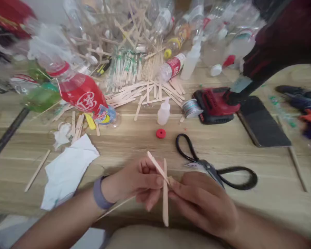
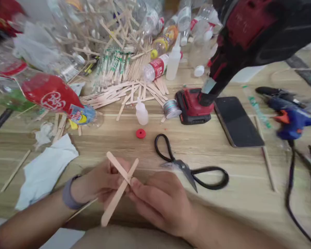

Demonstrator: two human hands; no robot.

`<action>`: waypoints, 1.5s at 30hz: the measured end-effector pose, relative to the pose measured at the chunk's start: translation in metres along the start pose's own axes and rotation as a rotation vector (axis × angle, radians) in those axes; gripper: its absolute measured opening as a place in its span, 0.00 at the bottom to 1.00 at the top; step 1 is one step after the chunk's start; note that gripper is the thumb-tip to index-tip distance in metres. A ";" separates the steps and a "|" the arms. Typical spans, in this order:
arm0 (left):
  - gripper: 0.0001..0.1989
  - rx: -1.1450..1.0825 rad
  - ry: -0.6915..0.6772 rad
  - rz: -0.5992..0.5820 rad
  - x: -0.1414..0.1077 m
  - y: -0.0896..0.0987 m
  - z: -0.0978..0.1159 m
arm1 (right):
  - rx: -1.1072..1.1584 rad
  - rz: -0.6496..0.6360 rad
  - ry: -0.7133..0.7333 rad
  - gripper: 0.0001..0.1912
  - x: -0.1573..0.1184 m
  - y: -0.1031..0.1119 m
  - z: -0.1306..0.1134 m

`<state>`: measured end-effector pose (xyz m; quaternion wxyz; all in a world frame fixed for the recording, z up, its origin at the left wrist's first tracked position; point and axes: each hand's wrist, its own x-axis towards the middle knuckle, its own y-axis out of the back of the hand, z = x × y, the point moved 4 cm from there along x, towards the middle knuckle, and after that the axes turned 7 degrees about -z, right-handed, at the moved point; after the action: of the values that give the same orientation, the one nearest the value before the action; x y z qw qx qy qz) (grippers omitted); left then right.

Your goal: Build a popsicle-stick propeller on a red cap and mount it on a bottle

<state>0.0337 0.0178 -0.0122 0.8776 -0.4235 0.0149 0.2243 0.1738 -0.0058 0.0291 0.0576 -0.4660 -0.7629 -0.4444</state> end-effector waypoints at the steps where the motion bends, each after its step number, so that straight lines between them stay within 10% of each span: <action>1: 0.18 -0.006 0.013 0.024 -0.001 0.000 0.000 | 0.002 0.000 0.001 0.05 0.000 0.001 -0.001; 45: 0.20 0.036 -0.090 0.231 -0.003 0.001 0.003 | 0.371 0.107 -0.372 0.10 0.005 0.017 0.023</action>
<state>0.0298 0.0194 -0.0097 0.8532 -0.3925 0.0283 0.3424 0.1920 0.0172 0.0284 0.0245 -0.5608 -0.8031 -0.1999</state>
